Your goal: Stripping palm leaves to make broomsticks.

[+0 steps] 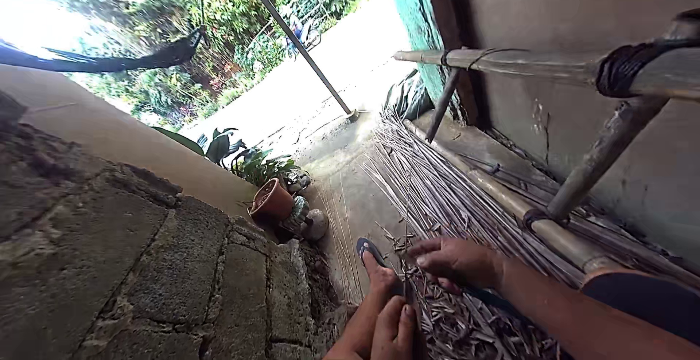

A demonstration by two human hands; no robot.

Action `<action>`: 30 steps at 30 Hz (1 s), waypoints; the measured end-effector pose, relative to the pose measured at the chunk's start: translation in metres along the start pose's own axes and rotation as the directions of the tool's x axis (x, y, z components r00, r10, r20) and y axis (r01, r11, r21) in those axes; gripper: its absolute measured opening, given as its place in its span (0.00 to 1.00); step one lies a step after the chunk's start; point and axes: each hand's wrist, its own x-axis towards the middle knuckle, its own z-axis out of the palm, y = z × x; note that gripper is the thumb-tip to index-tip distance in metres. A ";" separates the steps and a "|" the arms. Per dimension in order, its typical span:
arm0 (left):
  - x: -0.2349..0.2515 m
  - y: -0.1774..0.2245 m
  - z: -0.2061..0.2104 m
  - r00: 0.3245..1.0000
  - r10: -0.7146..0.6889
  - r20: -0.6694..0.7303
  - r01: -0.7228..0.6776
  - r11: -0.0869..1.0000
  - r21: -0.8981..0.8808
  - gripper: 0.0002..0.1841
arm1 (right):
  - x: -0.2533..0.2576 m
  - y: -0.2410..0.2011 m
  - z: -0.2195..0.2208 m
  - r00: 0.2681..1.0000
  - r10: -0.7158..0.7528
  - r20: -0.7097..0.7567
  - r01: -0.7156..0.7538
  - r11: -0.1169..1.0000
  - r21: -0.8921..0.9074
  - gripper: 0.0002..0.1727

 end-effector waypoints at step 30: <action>-0.002 0.006 -0.001 1.000 0.023 0.002 -0.022 0.986 -0.167 0.22 | -0.008 0.003 0.021 1.000 0.009 0.006 -0.008 0.998 -0.063 0.19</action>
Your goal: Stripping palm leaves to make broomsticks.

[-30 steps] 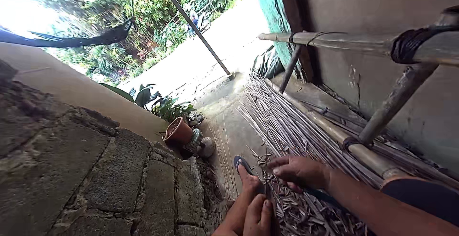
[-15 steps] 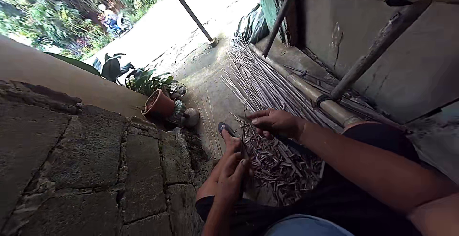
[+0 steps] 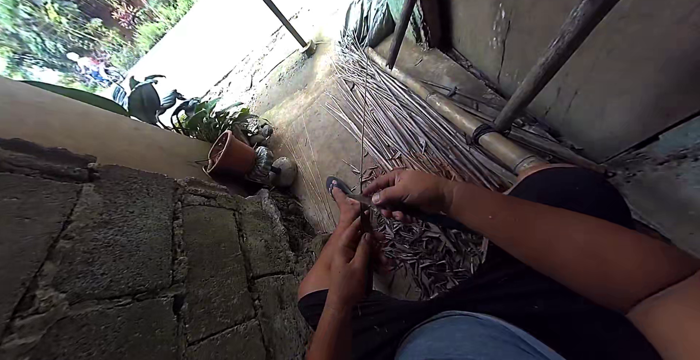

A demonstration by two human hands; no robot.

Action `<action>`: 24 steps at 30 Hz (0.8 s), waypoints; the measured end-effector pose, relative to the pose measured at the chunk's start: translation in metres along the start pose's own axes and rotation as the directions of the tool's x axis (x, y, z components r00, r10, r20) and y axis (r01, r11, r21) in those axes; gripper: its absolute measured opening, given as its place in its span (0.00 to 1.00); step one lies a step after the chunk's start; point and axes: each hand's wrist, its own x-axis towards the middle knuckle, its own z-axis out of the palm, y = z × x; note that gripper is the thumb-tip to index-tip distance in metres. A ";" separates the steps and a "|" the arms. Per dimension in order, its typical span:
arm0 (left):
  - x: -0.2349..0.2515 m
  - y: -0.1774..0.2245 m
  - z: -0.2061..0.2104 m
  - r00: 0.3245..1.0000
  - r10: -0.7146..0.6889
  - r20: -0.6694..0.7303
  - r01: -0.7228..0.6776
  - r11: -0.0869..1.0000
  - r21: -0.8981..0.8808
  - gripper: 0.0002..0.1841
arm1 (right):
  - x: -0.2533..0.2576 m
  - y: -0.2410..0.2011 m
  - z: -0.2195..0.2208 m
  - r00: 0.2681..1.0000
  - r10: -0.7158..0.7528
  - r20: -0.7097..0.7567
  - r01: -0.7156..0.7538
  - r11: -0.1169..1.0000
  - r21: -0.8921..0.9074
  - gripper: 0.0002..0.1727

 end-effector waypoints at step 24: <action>0.007 -0.015 -0.003 0.968 0.173 -0.181 -0.144 0.976 0.166 0.21 | 0.002 0.003 0.005 0.999 0.026 0.025 -0.025 0.999 -0.019 0.18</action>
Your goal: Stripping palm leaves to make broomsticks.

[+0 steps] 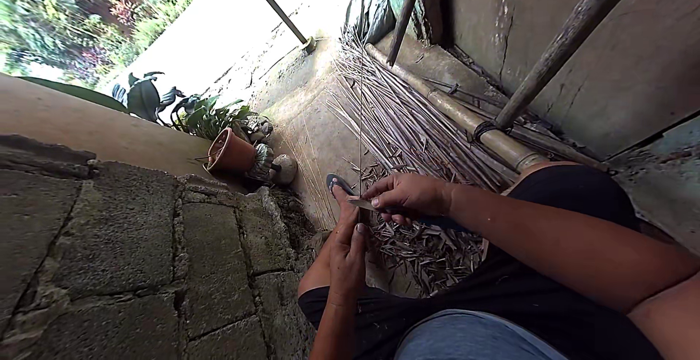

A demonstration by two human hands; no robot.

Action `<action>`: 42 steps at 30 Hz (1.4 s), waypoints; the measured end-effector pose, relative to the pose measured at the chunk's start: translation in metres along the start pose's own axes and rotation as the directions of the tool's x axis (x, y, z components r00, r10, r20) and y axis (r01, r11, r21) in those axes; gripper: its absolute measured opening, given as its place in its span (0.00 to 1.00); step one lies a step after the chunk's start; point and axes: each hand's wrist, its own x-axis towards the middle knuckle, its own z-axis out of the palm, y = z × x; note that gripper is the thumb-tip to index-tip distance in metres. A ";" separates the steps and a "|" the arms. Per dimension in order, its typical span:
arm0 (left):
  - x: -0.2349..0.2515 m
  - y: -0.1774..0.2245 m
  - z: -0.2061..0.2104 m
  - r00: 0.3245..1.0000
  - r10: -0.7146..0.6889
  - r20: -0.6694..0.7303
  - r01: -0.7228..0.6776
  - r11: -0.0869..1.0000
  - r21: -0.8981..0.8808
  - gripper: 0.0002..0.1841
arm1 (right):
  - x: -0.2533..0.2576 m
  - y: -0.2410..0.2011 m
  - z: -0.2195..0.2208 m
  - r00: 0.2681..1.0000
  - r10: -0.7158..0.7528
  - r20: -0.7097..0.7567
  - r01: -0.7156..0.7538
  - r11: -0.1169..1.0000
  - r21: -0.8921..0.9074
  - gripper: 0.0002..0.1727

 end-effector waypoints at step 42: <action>-0.001 0.011 -0.006 0.995 -0.021 0.093 0.028 0.997 -0.078 0.20 | 0.001 -0.002 -0.012 0.994 -0.082 -0.070 0.089 0.990 0.107 0.20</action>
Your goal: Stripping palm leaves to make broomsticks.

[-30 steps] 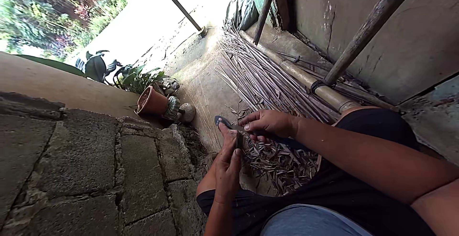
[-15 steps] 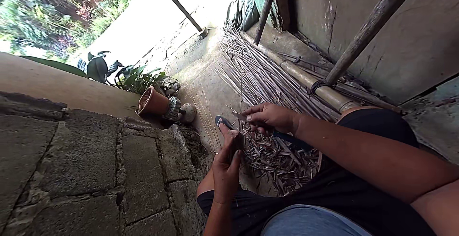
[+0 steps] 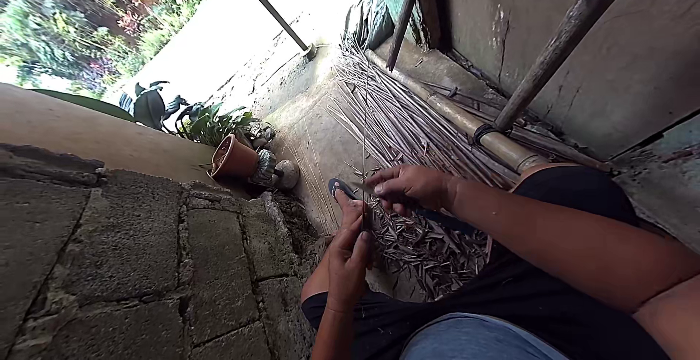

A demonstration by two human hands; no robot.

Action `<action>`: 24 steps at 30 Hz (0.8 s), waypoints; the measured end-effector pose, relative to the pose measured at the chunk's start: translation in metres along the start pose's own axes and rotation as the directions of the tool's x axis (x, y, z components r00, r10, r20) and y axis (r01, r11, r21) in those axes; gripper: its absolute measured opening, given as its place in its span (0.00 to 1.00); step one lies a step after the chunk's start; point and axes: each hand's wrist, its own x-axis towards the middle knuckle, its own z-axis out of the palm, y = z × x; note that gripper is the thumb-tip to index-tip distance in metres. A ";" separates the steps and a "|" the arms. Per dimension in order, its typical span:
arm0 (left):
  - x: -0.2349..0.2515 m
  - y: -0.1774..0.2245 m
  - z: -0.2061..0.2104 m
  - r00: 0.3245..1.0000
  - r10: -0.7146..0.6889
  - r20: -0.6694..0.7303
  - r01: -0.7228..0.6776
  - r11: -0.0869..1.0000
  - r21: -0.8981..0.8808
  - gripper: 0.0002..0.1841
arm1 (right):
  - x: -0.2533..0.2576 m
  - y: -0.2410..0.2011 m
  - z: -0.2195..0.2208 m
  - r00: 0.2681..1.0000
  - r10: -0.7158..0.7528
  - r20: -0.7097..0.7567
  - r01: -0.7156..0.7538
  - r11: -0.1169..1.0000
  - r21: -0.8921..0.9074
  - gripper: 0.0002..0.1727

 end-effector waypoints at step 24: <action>-0.005 -0.003 0.005 0.965 -0.237 0.110 0.249 0.962 -0.112 0.16 | 0.005 -0.007 -0.009 0.972 -0.091 -0.218 0.117 0.987 0.112 0.18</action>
